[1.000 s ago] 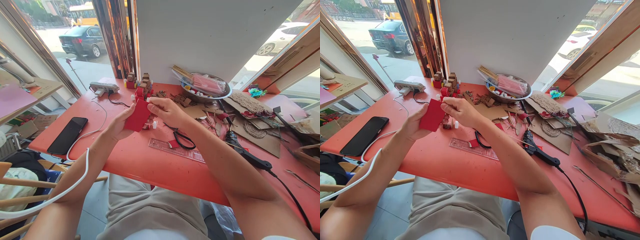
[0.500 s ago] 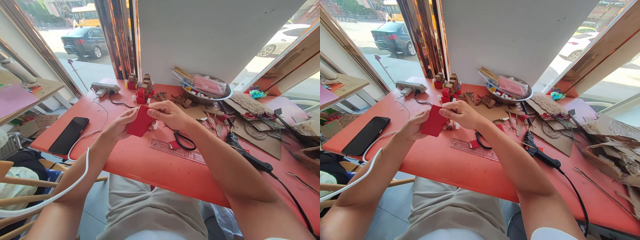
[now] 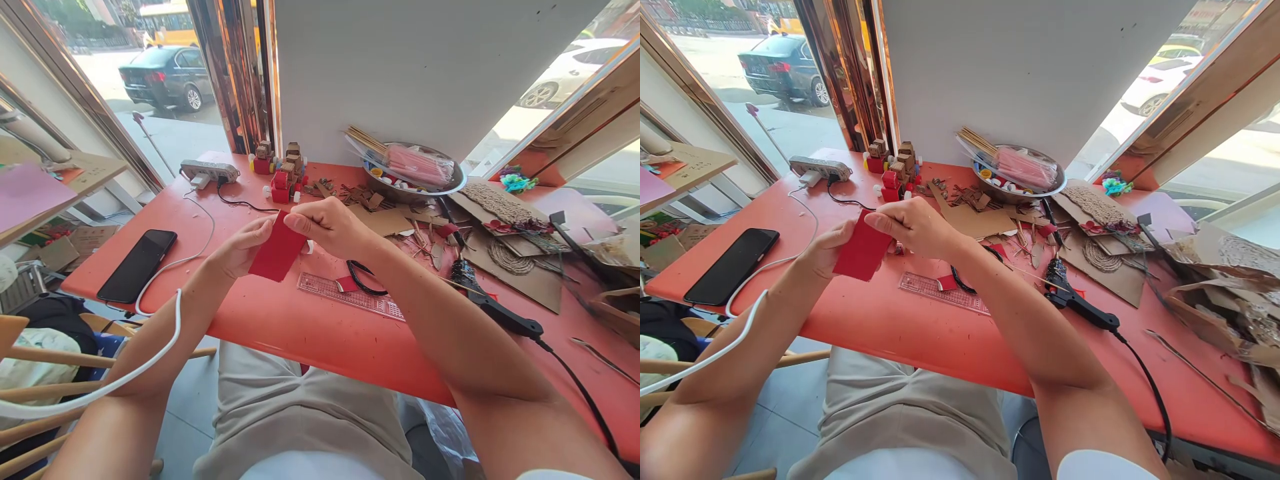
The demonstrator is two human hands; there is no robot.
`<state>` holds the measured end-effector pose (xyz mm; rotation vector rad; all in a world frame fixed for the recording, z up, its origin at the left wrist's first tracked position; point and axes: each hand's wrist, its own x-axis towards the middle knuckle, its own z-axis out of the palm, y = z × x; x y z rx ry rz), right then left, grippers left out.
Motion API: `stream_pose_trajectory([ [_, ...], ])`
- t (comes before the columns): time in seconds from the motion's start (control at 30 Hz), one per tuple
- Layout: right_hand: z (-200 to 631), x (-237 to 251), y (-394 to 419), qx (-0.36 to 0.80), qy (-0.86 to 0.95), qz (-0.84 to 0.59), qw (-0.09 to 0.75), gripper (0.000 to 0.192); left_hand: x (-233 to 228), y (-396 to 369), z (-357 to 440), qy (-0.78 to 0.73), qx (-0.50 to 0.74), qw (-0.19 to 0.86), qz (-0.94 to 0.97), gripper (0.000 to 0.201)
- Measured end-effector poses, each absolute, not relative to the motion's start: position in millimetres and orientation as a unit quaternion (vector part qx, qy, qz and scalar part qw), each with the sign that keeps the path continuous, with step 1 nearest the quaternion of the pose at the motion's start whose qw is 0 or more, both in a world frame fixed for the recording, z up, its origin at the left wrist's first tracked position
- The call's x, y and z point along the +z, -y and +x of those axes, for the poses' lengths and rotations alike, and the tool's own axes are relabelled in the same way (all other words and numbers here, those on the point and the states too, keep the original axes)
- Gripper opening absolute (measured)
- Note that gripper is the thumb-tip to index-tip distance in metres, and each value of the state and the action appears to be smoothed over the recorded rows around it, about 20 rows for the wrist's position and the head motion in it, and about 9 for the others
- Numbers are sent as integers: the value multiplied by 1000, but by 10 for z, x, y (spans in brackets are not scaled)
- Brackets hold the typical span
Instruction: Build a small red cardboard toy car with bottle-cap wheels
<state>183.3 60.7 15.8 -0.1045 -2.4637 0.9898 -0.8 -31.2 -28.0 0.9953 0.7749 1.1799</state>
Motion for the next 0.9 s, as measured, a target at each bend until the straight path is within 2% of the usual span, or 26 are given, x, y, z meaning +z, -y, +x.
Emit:
stream_pose_trajectory([
  [0.13,1911,177,-683,258,917,-99,287,39,-284,254,-62,-380,577,612,386,50],
  [0.17,1929,180,-699,229,923,-102,291,38,-281,237,-78,-385,589,603,376,47],
  [0.3,1929,137,-712,143,950,-65,270,66,-280,197,-83,-384,611,594,357,50],
  [0.37,1897,104,-691,131,956,-46,259,63,-284,196,-41,-375,613,599,353,52],
  [0.5,1868,118,-642,163,951,-32,259,42,-286,202,57,-363,578,632,367,58],
  [0.63,1879,171,-626,231,925,-66,293,34,-276,196,93,-359,554,643,390,64],
  [0.77,1857,161,-663,294,890,-115,329,35,-263,213,102,-368,553,613,429,61],
  [0.9,1855,153,-700,332,881,-118,315,38,-272,243,161,-374,538,564,503,58],
])
